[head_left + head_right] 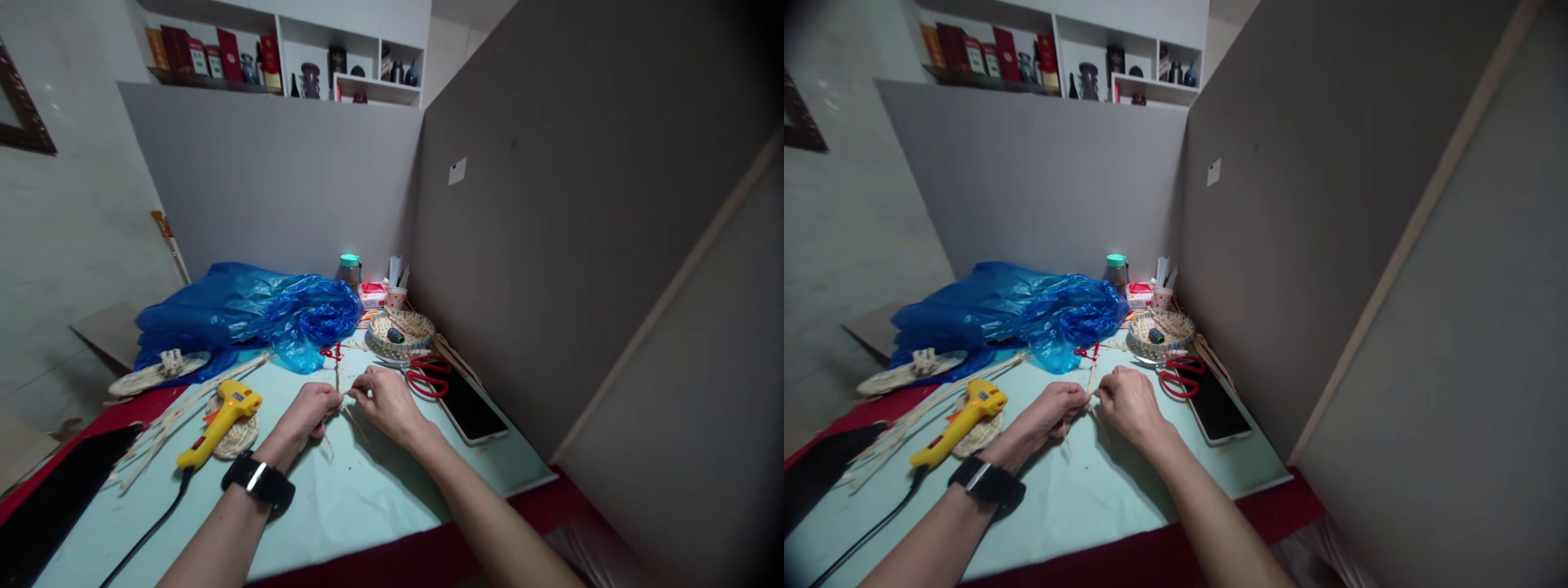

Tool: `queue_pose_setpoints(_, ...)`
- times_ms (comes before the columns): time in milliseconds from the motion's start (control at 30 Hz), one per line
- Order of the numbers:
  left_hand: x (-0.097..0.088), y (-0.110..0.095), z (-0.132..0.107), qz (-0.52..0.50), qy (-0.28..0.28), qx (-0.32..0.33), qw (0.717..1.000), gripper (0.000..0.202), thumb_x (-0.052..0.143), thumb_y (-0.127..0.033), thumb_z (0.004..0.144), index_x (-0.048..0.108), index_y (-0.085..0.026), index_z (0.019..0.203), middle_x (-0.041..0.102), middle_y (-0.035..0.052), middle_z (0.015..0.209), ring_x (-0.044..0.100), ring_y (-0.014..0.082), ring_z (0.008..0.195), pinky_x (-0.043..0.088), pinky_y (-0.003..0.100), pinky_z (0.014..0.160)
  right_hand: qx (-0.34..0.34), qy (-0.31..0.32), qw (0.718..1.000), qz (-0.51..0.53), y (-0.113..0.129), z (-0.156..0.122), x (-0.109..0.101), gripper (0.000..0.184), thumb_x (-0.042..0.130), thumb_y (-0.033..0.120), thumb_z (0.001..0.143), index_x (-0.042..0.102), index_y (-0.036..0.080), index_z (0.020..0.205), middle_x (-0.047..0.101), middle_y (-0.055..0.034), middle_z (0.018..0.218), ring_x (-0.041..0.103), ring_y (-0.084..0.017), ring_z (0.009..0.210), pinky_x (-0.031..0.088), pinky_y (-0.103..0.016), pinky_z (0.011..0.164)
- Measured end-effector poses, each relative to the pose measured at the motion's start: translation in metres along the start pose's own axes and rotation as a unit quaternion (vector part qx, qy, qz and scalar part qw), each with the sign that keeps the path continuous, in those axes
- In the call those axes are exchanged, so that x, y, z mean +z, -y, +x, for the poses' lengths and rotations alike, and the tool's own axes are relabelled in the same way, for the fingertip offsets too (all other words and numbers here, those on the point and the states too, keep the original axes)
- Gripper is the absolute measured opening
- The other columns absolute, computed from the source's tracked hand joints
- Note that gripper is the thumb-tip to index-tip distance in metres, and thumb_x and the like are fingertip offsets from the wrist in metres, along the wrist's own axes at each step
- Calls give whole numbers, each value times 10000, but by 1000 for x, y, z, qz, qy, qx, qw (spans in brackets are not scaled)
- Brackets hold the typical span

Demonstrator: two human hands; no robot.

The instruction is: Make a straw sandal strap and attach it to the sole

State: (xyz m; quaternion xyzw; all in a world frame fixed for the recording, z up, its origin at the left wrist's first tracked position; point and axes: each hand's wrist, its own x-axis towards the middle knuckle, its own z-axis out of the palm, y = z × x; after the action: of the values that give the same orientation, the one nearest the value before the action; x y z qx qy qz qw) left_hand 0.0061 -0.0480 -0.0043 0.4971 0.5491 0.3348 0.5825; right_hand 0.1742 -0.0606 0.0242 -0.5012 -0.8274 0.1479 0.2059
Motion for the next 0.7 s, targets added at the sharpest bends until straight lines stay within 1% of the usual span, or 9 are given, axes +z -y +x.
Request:
queue_pose_setpoints(67, -1, -1, -1, 0, 8, -2, 1000, 348, 612, -349, 924, 592, -173, 1224, 635, 93, 1220, 654, 228, 1004, 562, 440, 835, -26, 1, 1000, -18, 3, -2, 0, 202, 588, 318, 970, 653, 154, 1068, 670, -67, 1099, 654, -200, 978, 544, -417, 872)
queue_pose_setpoints(200, -5, -6, -2, 2, 31, -6, 999, 350, 609, -351, 926, 590, -174, 1227, 634, 93, 1222, 654, 228, 1006, 562, 442, 837, -85, 26, 996, -29, 9, -7, 3, 204, 603, 323, 961, 654, 146, 1048, 678, -57, 1055, 664, -190, 932, 553, -403, 843)
queue_pose_setpoints(333, -9, -9, -3, 14, 46, -3, 999, 341, 607, -349, 927, 594, -172, 1218, 639, 91, 1208, 657, 223, 992, 565, 434, 826, -90, 24, 995, -20, 10, -10, 6, 212, 612, 328, 954, 653, 142, 1047, 676, -58, 1056, 661, -198, 945, 545, -417, 855)
queue_pose_setpoints(400, -9, -10, -4, 26, 48, -1, 999, 336, 609, -347, 927, 596, -171, 1213, 641, 90, 1202, 658, 221, 987, 566, 431, 823, -73, 14, 997, 3, 8, -9, 5, 214, 615, 339, 951, 657, 144, 1029, 680, -55, 1040, 661, -197, 940, 543, -418, 858)
queue_pose_setpoints(467, -9, -10, -5, 39, 45, 3, 998, 336, 609, -347, 927, 597, -171, 1212, 642, 89, 1200, 658, 221, 985, 566, 430, 821, -36, -10, 999, 37, 6, -7, 2, 227, 599, 353, 960, 659, 144, 1024, 681, -53, 1033, 661, -199, 939, 542, -416, 857)
queue_pose_setpoints(567, -7, -13, -7, 67, 37, 8, 997, 334, 607, -349, 928, 597, -170, 1210, 644, 89, 1196, 659, 219, 981, 566, 428, 819, 28, -44, 993, 102, 2, -2, -1, 248, 572, 355, 977, 643, 147, 1092, 667, -65, 1092, 656, -208, 972, 546, -419, 860)
queue_pose_setpoints(633, -5, -15, -10, 93, 30, 10, 995, 329, 605, -350, 929, 600, -169, 1204, 647, 88, 1188, 661, 217, 974, 567, 425, 815, 50, -25, 986, 155, -1, 1, 0, 253, 579, 345, 975, 632, 144, 1121, 664, -67, 1097, 663, -201, 948, 562, -401, 827)
queue_pose_setpoints(700, -3, -16, -12, 124, 24, 13, 992, 327, 603, -353, 930, 602, -167, 1199, 650, 86, 1179, 662, 215, 967, 568, 423, 811, 61, 20, 976, 206, -4, 4, 5, 251, 587, 340, 973, 631, 140, 1118, 672, -59, 1058, 673, -179, 878, 578, -365, 765)
